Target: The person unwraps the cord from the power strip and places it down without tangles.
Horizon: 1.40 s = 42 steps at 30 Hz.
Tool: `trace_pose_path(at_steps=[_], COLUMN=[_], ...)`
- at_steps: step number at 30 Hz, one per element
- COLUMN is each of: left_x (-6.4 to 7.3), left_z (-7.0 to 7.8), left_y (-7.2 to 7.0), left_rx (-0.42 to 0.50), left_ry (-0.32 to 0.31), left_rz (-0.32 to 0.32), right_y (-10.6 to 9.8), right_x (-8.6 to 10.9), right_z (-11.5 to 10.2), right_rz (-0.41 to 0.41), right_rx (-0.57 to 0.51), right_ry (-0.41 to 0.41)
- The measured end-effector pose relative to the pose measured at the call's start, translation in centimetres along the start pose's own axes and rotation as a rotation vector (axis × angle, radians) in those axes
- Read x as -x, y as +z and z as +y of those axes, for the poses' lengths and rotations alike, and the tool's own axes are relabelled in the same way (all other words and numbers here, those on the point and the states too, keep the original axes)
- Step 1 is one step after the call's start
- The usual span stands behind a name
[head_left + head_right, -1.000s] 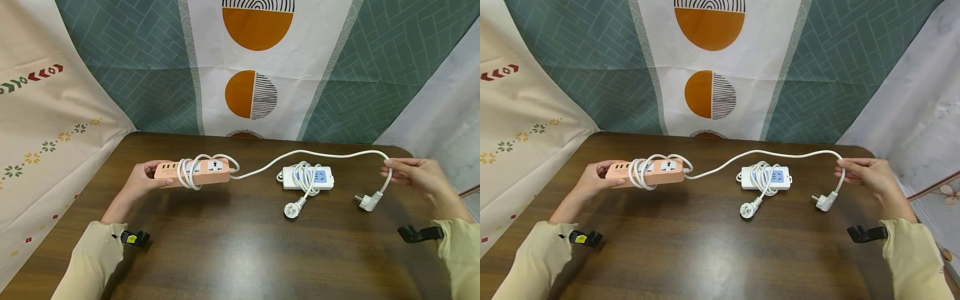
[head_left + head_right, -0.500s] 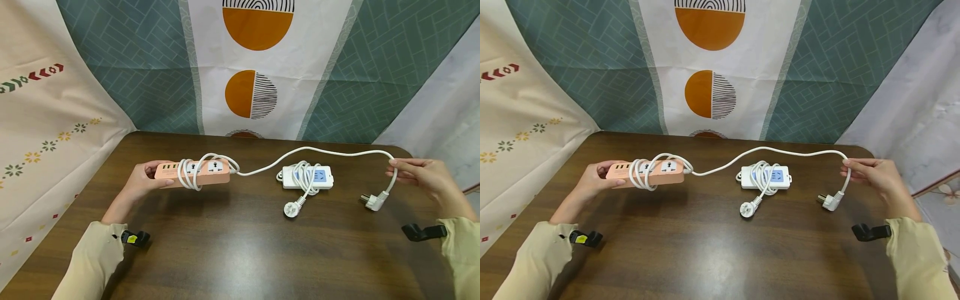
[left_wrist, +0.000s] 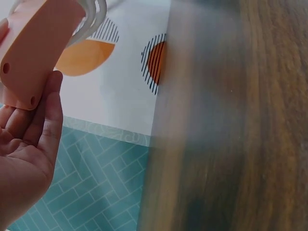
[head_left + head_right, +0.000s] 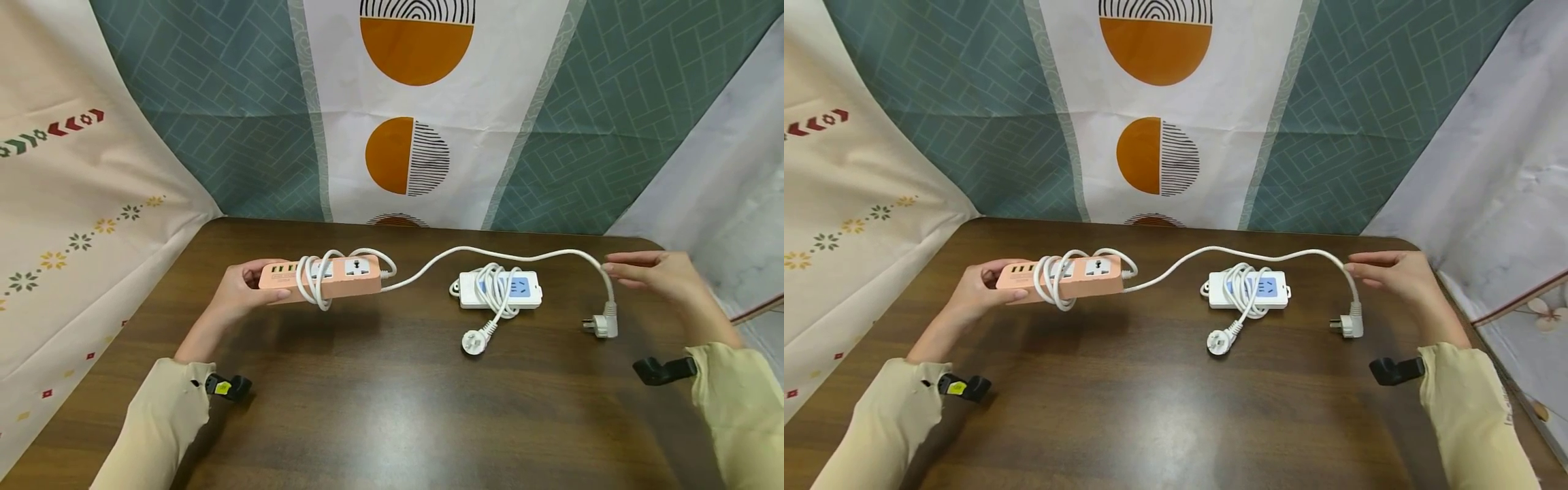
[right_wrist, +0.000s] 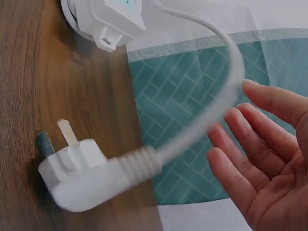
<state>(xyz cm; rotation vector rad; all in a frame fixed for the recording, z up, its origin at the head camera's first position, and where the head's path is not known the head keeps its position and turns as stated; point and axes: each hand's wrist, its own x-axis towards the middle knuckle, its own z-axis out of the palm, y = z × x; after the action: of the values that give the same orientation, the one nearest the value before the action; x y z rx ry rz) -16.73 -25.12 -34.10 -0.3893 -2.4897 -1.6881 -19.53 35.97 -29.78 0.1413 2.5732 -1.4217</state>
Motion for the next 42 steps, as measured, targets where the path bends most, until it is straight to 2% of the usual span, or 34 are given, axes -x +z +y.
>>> trace_pose_path(at_steps=[2, 5, 9, 13, 16, 18, 23, 24, 28, 29, 42], left_x=[0.0, 0.1, 0.1, 0.2, 0.2, 0.1, 0.0, 0.0, 0.0, 0.0, -0.2], left_z=[0.0, 0.0, 0.1, 0.2, 0.2, 0.3, 0.3, 0.3, 0.3, 0.3, 0.5], left_y=[0.0, -0.1, -0.2, -0.3, -0.2, -0.1, 0.0, 0.0, 0.0, 0.0, 0.0], left_rx=[0.006, 0.002, 0.011, 0.031, 0.029, 0.018, -0.003, -0.003, -0.008, -0.01, -0.001], left_ry=[-0.005, -0.014, -0.018, -0.018, -0.016, -0.013, -0.016, -0.018, -0.026, -0.027, -0.028], left_rz=[0.007, 0.021, 0.03, 0.027, 0.024, 0.021, 0.022, 0.023, 0.029, 0.029, 0.018], right_y=[0.3, 0.8, 2.0, 3.7, 5.1, 5.8, 7.5, 8.0, 9.4, 9.9, 13.8], right_x=[0.0, -0.1, -0.1, -0.5, -1.3, -2.5, -4.2, -3.8, -3.3, -2.7, -3.2], right_z=[-0.1, -0.4, -1.5, -3.1, -3.8, -3.5, -3.4, -4.1, -5.8, -6.7, -10.1], right_rz=[0.001, -0.007, -0.007, 0.011, -0.03, -0.1, -0.206, -0.176, -0.164, -0.139, -0.188], right_rx=[-0.013, -0.109, -0.167, -0.153, -0.206, -0.287, -0.483, -0.471, -0.492, -0.462, -0.446], right_ry=[-0.012, -0.06, -0.111, -0.161, -0.223, -0.287, -0.366, -0.348, -0.351, -0.333, -0.304])
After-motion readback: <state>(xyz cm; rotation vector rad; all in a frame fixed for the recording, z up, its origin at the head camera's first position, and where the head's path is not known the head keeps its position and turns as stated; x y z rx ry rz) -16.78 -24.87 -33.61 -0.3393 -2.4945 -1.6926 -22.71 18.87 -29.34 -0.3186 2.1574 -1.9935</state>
